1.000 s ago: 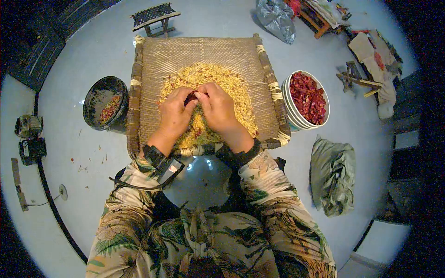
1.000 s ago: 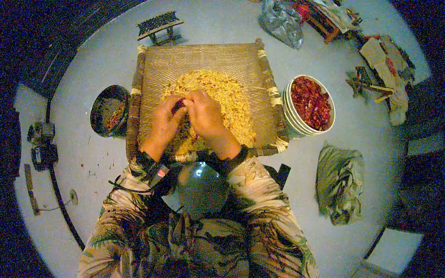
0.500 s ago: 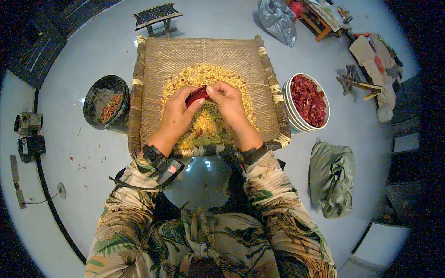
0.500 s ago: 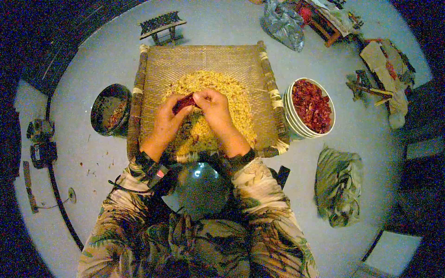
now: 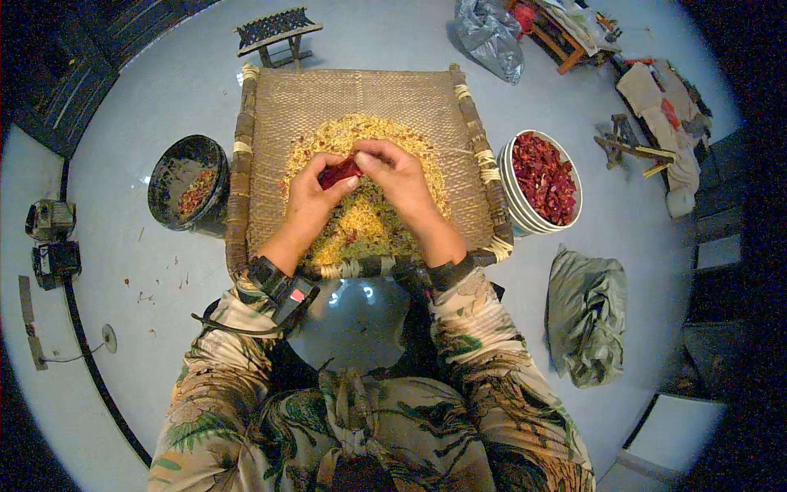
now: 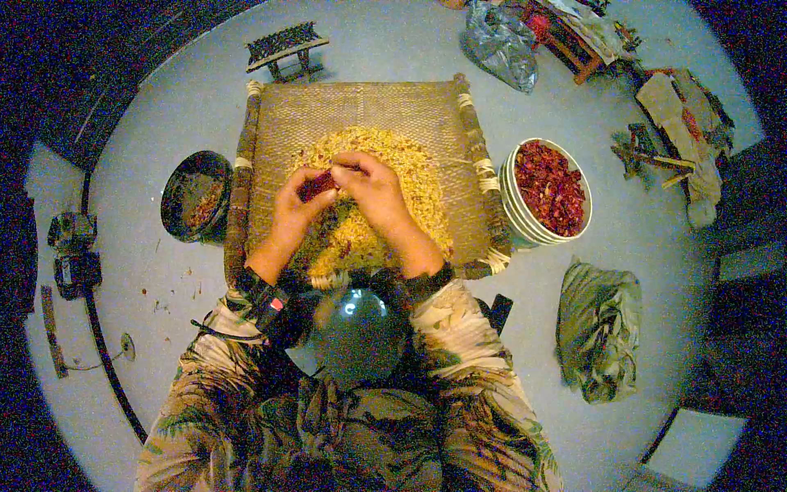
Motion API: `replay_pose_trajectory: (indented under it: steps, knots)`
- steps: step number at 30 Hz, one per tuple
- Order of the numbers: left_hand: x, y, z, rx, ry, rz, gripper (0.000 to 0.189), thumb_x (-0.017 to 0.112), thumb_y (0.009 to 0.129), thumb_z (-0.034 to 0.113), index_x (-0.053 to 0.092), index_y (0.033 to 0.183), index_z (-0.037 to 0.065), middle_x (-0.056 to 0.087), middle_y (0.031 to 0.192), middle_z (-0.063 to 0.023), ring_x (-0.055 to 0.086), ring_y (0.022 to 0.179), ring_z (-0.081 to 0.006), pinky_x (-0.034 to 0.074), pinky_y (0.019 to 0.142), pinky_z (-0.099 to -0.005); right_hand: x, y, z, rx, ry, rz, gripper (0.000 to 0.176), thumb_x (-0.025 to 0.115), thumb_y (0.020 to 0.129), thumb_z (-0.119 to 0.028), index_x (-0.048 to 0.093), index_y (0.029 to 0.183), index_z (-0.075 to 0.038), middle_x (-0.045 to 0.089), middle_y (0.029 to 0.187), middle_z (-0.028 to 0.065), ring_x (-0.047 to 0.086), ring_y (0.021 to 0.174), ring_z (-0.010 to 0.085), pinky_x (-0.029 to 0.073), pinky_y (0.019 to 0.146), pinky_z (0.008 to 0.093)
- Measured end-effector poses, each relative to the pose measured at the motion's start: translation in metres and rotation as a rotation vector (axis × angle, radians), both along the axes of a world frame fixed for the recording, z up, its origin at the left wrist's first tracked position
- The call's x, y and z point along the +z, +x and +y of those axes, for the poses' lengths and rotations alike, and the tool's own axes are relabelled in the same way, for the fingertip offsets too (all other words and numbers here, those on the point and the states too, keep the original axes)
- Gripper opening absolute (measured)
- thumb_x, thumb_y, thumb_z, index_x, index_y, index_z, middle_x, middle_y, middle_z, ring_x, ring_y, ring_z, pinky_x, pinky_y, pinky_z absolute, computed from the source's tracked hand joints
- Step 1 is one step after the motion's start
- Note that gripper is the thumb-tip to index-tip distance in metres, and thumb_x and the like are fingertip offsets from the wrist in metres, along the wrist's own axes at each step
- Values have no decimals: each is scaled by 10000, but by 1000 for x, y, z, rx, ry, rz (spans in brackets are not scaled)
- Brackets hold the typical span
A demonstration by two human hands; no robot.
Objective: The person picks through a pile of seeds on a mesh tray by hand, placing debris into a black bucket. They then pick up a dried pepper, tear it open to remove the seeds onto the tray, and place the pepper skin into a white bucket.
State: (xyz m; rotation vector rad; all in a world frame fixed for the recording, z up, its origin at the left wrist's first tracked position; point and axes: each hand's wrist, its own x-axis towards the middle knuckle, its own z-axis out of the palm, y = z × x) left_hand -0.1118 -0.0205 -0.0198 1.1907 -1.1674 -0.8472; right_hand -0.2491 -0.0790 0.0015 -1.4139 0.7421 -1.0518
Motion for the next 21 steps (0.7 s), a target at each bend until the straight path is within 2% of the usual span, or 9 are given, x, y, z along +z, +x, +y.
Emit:
replay_pose_trajectory:
  steps: [5, 6, 9, 17, 21]
  knots:
    - [3, -1, 0, -32, 31, -15, 272, 675, 737, 40, 541, 972, 14, 602, 876, -39, 555, 788, -92, 458, 710, -236, -6, 5, 6, 36, -18, 7, 250, 620, 796, -164, 594, 985, -2, 625, 826, 45, 576, 766, 126, 468, 690, 262]
    - [6, -2, 1, -41, 39, -7, 273, 675, 734, 33, 540, 971, 12, 604, 873, -41, 559, 787, -94, 460, 707, -234, -9, 5, 5, 16, -64, 43, 239, 621, 792, -163, 597, 969, -5, 627, 825, 52, 579, 757, 133, 468, 687, 266]
    - [14, -3, 5, 8, 56, -191, 269, 671, 735, 29, 540, 969, 15, 609, 847, -46, 565, 766, -98, 464, 687, -230, -13, 5, 4, -33, -179, 128, 207, 620, 778, -163, 607, 921, -14, 631, 825, 78, 589, 738, 155, 468, 678, 279]
    - [10, -2, 3, 13, 37, -259, 263, 674, 724, 43, 544, 951, 23, 605, 805, -49, 563, 740, -102, 464, 666, -246, -6, 4, 5, -104, -437, 212, 165, 596, 768, -171, 598, 831, -18, 614, 807, 121, 603, 753, 248, 467, 654, 319]
    - [13, -4, 4, 20, 25, -234, 238, 665, 730, 39, 542, 933, 27, 592, 788, -40, 548, 723, -96, 453, 648, -241, -5, 5, 6, -113, -471, 208, 158, 599, 764, -161, 591, 830, -17, 600, 798, 117, 593, 748, 250, 464, 651, 316]
